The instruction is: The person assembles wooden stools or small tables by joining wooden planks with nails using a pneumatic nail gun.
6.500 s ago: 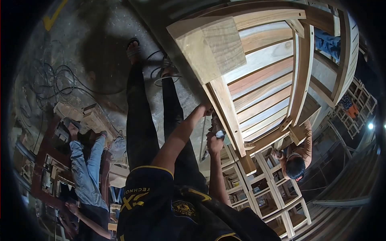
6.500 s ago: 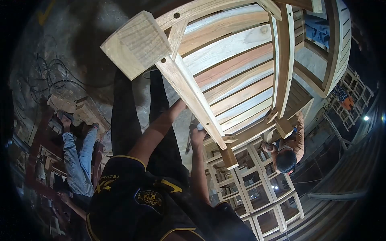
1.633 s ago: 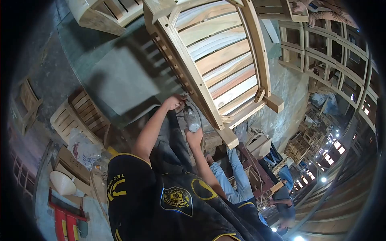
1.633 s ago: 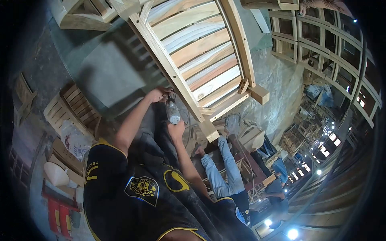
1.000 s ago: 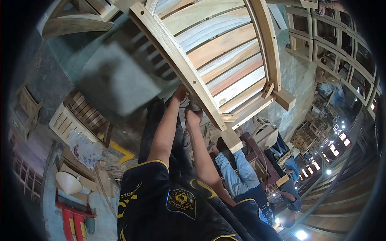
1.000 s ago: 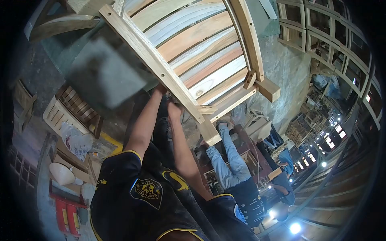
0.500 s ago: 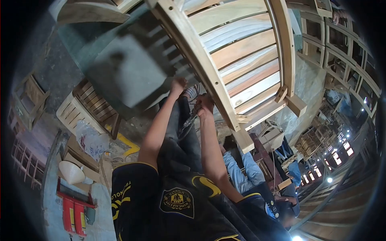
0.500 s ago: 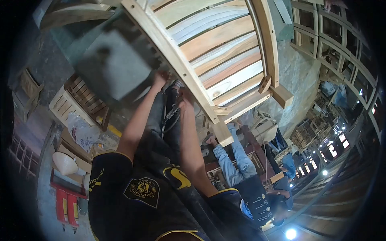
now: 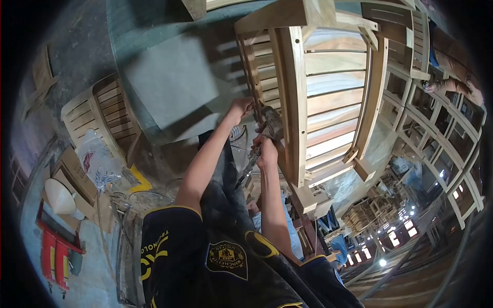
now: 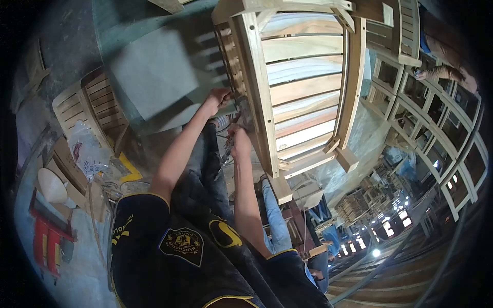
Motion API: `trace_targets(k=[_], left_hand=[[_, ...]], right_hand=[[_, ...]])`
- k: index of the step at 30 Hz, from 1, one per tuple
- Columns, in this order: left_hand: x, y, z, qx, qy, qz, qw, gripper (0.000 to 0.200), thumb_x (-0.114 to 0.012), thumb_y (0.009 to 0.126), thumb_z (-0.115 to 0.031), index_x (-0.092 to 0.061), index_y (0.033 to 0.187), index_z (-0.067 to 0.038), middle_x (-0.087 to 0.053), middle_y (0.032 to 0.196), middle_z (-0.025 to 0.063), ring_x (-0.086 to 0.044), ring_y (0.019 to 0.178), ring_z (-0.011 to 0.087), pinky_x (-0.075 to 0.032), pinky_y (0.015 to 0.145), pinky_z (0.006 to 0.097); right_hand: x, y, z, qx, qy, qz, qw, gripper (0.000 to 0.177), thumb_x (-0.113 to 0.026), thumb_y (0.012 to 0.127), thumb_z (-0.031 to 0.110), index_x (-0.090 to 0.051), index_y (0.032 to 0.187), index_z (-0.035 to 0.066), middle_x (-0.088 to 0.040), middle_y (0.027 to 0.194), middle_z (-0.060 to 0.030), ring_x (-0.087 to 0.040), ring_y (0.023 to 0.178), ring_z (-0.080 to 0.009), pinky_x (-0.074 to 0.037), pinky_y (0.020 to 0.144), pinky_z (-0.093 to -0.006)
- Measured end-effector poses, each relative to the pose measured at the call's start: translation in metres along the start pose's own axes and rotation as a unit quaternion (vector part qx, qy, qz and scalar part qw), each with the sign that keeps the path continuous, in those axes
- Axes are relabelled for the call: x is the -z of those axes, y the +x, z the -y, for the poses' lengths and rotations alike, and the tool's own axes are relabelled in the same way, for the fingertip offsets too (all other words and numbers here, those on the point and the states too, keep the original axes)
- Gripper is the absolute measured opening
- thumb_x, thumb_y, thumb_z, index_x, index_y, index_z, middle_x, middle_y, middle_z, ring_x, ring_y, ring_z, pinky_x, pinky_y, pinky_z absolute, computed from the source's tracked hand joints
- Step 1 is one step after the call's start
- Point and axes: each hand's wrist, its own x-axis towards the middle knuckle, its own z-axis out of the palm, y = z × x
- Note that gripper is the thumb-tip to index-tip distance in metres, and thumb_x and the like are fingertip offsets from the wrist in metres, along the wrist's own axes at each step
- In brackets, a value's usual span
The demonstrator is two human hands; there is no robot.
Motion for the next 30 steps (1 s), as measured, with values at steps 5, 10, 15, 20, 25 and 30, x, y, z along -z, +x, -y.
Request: trace_targets(k=[5, 10, 15, 20, 25, 30], left_hand=[[-0.005, 0.032, -0.014, 0.004, -0.125, 0.048, 0.991, 0.027, -0.05, 0.099, -0.027, -0.058, 0.082, -0.007, -0.048, 0.064, -0.003, -0.041, 0.053, 0.0091, -0.034, 0.051, 0.028], [-0.003, 0.05, -0.02, -0.001, -0.112, 0.076, 0.991, 0.026, -0.048, 0.099, -0.025, -0.056, 0.081, -0.008, -0.043, 0.061, -0.0052, -0.036, 0.05, 0.0089, -0.034, 0.05, 0.0277], [0.001, 0.053, -0.019, 0.054, -0.221, 0.15, 0.962, 0.027, -0.048, 0.099, -0.025, -0.057, 0.082, -0.006, -0.04, 0.057, -0.0062, -0.035, 0.047, 0.0071, -0.029, 0.045, 0.0242], [0.001, 0.058, -0.023, 0.042, -0.245, 0.138, 0.959, 0.026, -0.048, 0.1, -0.026, -0.057, 0.086, -0.006, -0.049, 0.064, -0.0031, -0.047, 0.054, 0.0107, -0.045, 0.055, 0.0296], [0.0, 0.104, 0.016, 0.014, -0.305, 0.147, 0.941, 0.023, -0.047, 0.1, -0.022, -0.06, 0.093, -0.005, -0.059, 0.076, 0.002, -0.059, 0.067, 0.0151, -0.054, 0.065, 0.0317], [-0.01, 0.079, 0.001, 0.029, -0.276, 0.096, 0.956, 0.023, -0.046, 0.099, -0.018, -0.063, 0.095, -0.003, -0.055, 0.072, -0.0012, -0.054, 0.061, 0.012, -0.046, 0.056, 0.0269]], right_hand=[[-0.021, 0.011, 0.016, 0.103, -0.113, 0.031, 0.988, 0.031, -0.056, 0.065, -0.005, -0.064, 0.093, 0.005, -0.059, 0.083, -0.0019, -0.049, 0.057, -0.0098, -0.038, 0.05, -0.0256], [-0.022, 0.018, 0.019, 0.08, -0.13, 0.017, 0.988, 0.031, -0.058, 0.064, -0.006, -0.064, 0.093, 0.003, -0.061, 0.085, -0.0019, -0.049, 0.058, -0.0089, -0.038, 0.047, -0.0248], [-0.014, 0.026, 0.024, 0.102, -0.195, 0.013, 0.975, 0.028, -0.061, 0.063, -0.003, -0.064, 0.09, 0.003, -0.062, 0.082, -0.0017, -0.052, 0.06, -0.009, -0.038, 0.048, -0.0243], [-0.017, 0.034, 0.03, 0.147, -0.273, -0.021, 0.951, 0.018, -0.064, 0.066, 0.003, -0.064, 0.083, 0.002, -0.064, 0.079, -0.0037, -0.055, 0.061, -0.0113, -0.042, 0.051, -0.027], [-0.015, 0.069, 0.028, 0.189, -0.426, -0.065, 0.882, 0.055, -0.069, 0.07, 0.013, -0.056, 0.12, -0.005, -0.061, 0.114, -0.0209, -0.058, 0.109, -0.0313, -0.046, 0.09, -0.0373], [-0.009, 0.07, 0.021, 0.235, -0.436, -0.098, 0.863, 0.041, -0.069, 0.074, 0.013, -0.06, 0.11, -0.003, -0.066, 0.098, -0.0132, -0.062, 0.09, -0.0203, -0.049, 0.076, -0.0336]])
